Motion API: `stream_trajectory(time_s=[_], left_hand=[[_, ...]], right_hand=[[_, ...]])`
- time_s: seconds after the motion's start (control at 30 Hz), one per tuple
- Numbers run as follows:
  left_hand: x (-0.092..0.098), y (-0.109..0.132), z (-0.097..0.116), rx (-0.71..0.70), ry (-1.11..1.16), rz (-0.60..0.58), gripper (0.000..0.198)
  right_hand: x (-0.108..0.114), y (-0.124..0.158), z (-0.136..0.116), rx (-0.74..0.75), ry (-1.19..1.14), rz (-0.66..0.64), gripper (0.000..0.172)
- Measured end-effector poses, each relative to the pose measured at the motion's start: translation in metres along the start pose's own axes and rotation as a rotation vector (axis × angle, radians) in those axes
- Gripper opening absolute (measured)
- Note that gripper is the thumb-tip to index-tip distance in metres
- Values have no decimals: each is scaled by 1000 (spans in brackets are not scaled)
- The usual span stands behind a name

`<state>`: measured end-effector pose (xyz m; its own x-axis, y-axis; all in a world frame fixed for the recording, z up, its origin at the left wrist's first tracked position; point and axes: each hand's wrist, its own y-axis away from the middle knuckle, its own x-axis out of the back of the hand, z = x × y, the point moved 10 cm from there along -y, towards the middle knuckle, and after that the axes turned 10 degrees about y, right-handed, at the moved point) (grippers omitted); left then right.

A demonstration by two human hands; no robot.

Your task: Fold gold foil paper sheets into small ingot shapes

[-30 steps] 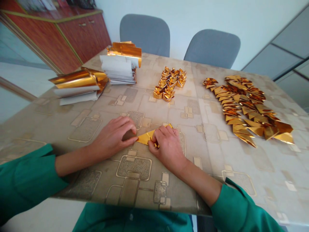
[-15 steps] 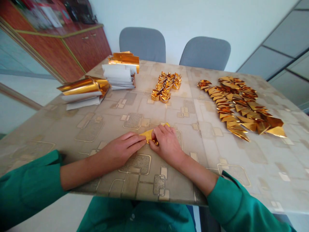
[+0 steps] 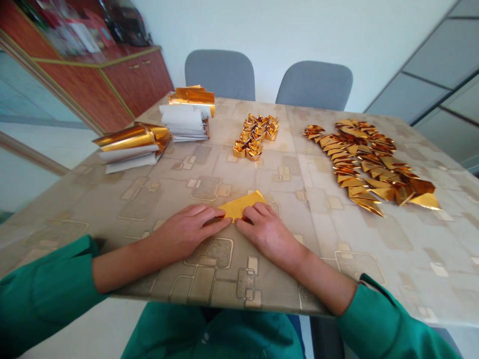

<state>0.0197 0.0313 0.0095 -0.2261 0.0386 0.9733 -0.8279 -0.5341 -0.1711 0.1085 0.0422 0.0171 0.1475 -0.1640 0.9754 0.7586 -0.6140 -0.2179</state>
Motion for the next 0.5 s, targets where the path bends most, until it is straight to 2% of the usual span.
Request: stream_trajectory(time_s=[0.2,0.4,0.5], left_hand=[[10,14,-11,17,-48,46,34],[22,33,-33,122,-57,45,42],[29,28,-31,148,-59,137,35]], right_hand=[[3,1,-3,49,-45,20,28],[8,-2,2,-23,-85,22,24],[7,-3,2,-46,-99,12,22]])
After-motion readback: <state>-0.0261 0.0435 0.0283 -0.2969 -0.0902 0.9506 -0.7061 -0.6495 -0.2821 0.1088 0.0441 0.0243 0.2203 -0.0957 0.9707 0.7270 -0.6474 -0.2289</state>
